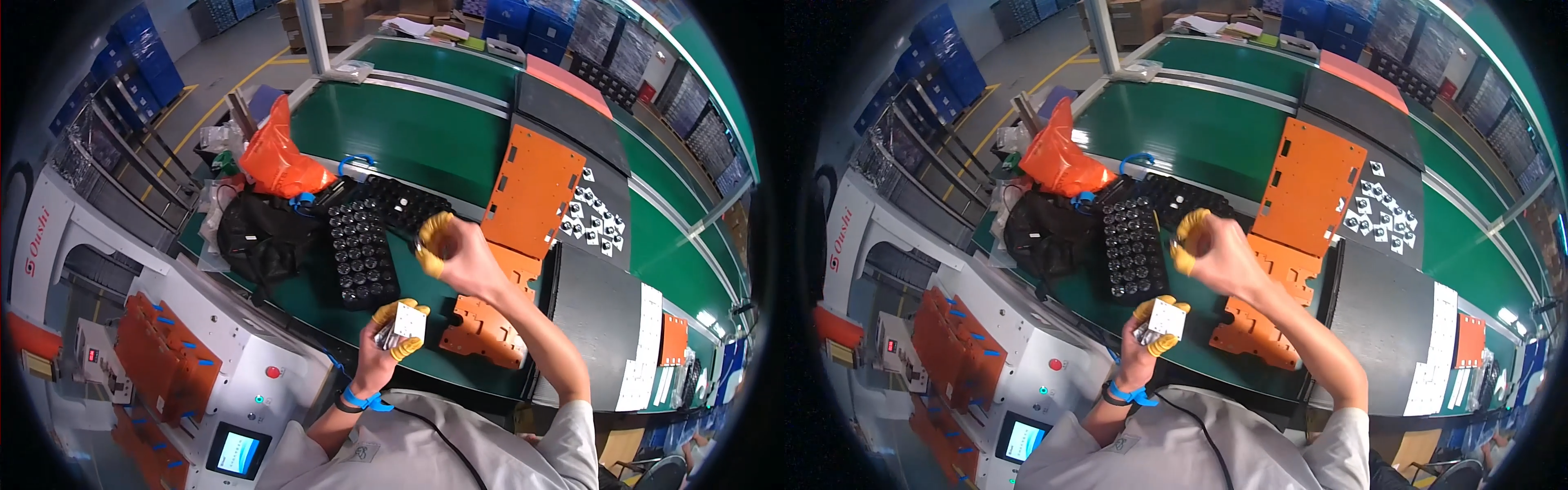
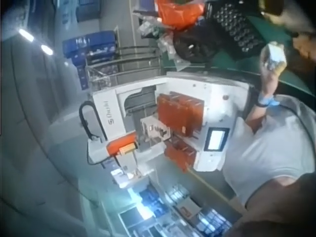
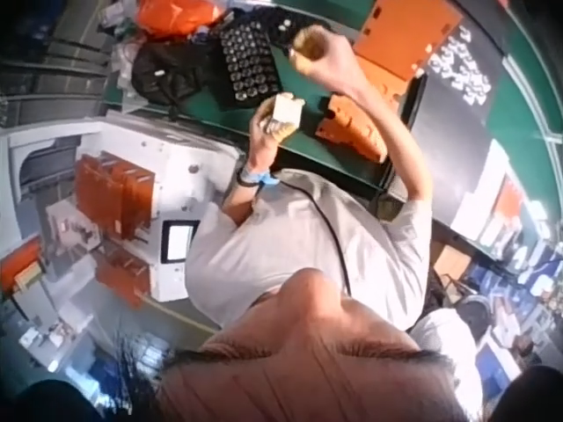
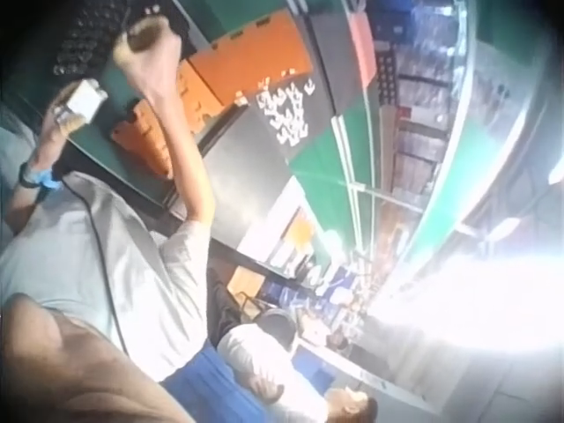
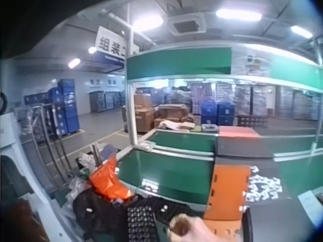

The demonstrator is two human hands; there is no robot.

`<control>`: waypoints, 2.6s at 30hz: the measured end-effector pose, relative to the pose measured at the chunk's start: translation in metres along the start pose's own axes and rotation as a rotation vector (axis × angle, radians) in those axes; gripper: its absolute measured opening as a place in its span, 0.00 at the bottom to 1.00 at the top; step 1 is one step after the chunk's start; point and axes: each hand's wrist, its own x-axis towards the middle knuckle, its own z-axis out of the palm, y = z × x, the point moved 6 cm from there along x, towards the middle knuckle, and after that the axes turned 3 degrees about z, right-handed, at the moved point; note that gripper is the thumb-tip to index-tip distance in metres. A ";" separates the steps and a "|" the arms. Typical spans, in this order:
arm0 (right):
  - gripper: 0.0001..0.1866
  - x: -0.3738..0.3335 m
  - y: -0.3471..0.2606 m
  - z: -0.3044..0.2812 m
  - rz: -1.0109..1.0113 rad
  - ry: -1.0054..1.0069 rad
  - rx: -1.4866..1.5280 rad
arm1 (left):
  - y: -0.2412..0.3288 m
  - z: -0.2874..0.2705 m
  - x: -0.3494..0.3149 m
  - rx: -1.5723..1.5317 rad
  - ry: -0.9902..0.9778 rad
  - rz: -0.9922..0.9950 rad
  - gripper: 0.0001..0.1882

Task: Picking small white electronic parts and placing them into the slots of an orange assembly tray at a workstation.

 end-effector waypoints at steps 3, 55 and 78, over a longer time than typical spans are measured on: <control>0.12 -0.045 0.001 -0.009 0.127 -0.149 0.209 | 0.006 0.009 0.008 0.065 -0.001 0.051 0.31; 0.13 -0.171 0.014 -0.053 0.211 0.109 0.335 | -0.022 0.085 -0.002 0.376 -0.179 0.162 0.28; 0.15 -0.188 0.036 -0.067 0.237 0.157 0.251 | -0.041 0.098 -0.002 0.348 -0.247 0.024 0.28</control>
